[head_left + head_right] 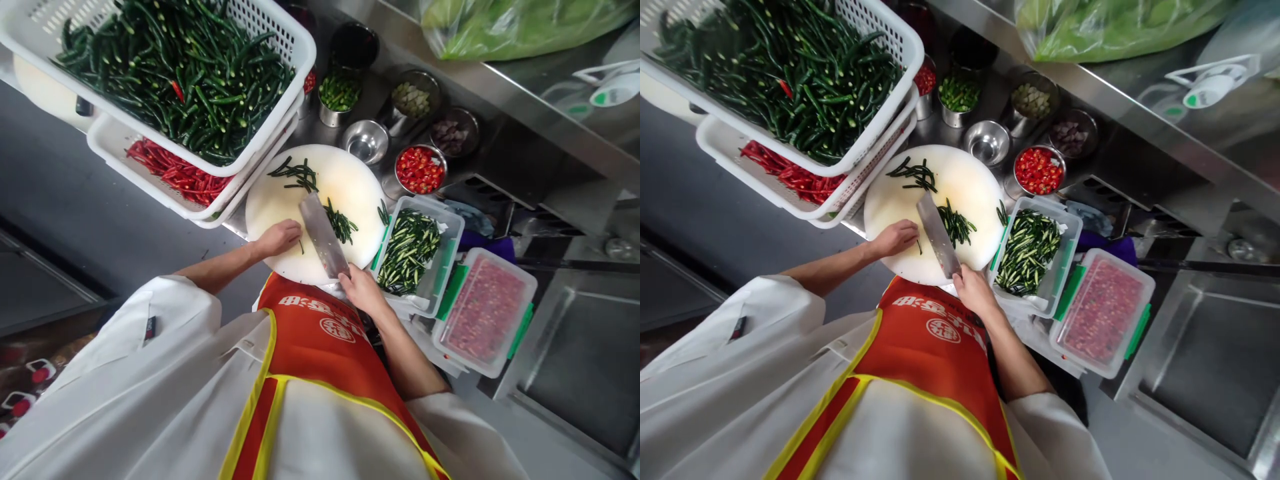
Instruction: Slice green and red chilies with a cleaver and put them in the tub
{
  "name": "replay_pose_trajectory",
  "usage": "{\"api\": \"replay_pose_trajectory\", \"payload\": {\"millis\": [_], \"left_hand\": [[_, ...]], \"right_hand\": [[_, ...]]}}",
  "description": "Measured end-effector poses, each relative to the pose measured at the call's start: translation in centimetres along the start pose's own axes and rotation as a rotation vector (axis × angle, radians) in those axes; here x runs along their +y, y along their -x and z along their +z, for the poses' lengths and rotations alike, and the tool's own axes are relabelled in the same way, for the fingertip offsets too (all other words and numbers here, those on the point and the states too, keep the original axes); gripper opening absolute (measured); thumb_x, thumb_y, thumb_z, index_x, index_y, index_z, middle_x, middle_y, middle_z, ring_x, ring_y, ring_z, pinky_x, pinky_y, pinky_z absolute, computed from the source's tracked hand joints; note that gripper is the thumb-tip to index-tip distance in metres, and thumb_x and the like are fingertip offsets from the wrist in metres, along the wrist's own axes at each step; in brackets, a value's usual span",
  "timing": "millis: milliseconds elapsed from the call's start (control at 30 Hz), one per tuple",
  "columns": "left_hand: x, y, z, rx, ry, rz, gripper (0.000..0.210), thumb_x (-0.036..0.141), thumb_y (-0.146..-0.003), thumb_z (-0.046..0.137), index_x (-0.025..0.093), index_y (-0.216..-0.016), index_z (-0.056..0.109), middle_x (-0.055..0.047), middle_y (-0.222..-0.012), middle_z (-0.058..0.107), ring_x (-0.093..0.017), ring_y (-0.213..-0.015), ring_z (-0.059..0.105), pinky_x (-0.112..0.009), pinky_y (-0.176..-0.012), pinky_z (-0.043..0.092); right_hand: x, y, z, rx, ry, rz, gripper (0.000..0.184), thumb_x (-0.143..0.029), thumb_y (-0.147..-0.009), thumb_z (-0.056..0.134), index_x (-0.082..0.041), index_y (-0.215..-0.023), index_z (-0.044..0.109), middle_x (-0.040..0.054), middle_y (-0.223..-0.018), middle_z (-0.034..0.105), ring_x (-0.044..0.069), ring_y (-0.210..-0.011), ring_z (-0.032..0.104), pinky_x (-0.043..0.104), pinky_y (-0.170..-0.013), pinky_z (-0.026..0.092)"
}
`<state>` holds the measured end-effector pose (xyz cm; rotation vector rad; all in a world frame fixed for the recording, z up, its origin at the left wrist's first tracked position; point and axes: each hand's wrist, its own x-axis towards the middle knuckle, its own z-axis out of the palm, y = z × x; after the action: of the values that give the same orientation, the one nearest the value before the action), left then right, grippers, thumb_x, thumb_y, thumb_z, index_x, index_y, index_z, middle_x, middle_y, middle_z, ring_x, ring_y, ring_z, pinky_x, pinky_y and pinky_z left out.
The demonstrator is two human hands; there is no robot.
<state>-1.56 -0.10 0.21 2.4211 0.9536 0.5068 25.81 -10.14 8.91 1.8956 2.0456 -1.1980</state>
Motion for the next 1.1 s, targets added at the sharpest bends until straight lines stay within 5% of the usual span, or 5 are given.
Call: {"api": "replay_pose_trajectory", "payload": {"millis": [167, 333, 633, 933, 1100], "left_hand": [[-4.0, -4.7, -1.8, 0.269, -0.081, -0.33, 0.024, 0.019, -0.093, 0.045, 0.015, -0.104, 0.066, -0.013, -0.111, 0.063, -0.022, -0.106, 0.057, -0.035, -0.095, 0.047], [-6.6, -7.4, -3.1, 0.129, -0.181, -0.47, 0.025, 0.016, -0.09, 0.044, 0.014, -0.084, 0.068, -0.013, -0.097, 0.064, -0.024, -0.093, 0.061, -0.033, -0.083, 0.048], [-0.6, -0.3, -2.2, -0.243, 0.041, 0.163, 0.032, 0.024, -0.097, 0.039, 0.019, -0.084, 0.067, -0.011, -0.093, 0.067, -0.019, -0.091, 0.062, -0.032, -0.086, 0.051], [0.4, 1.5, 0.4, -0.097, 0.025, 0.132, 0.028, 0.026, -0.099, 0.04, 0.019, -0.101, 0.067, -0.01, -0.106, 0.068, -0.018, -0.098, 0.063, -0.033, -0.089, 0.052], [0.1, 1.7, 1.0, -0.062, 0.051, 0.116, 0.027, 0.027, -0.098, 0.043, 0.02, -0.1, 0.069, -0.011, -0.103, 0.069, -0.018, -0.099, 0.064, -0.033, -0.091, 0.053]], "right_hand": [[1.4, 3.4, -0.2, -0.052, -0.065, -0.029, 0.021, -0.033, -0.096, 0.042, -0.02, -0.09, 0.057, 0.0045, -0.073, 0.068, 0.019, -0.074, 0.064, 0.026, -0.066, 0.039], [1.3, 4.1, 0.8, -0.11, -0.003, -0.119, 0.021, -0.031, -0.096, 0.043, -0.02, -0.089, 0.059, 0.0056, -0.079, 0.07, 0.019, -0.077, 0.064, 0.027, -0.069, 0.038], [1.2, 2.7, 0.5, -0.031, -0.102, 0.058, 0.019, -0.032, -0.095, 0.041, -0.021, -0.085, 0.053, 0.0025, -0.063, 0.064, 0.019, -0.065, 0.064, 0.026, -0.064, 0.04], [0.7, 3.4, -1.3, -0.145, -0.073, -0.022, 0.018, -0.031, -0.095, 0.043, -0.022, -0.084, 0.053, 0.0039, -0.07, 0.068, 0.019, -0.068, 0.064, 0.026, -0.062, 0.039], [-0.6, 1.4, 0.2, -0.113, 0.044, -0.032, 0.018, -0.028, -0.097, 0.042, -0.018, -0.091, 0.056, 0.011, -0.084, 0.072, 0.021, -0.079, 0.066, 0.027, -0.07, 0.041]]}}
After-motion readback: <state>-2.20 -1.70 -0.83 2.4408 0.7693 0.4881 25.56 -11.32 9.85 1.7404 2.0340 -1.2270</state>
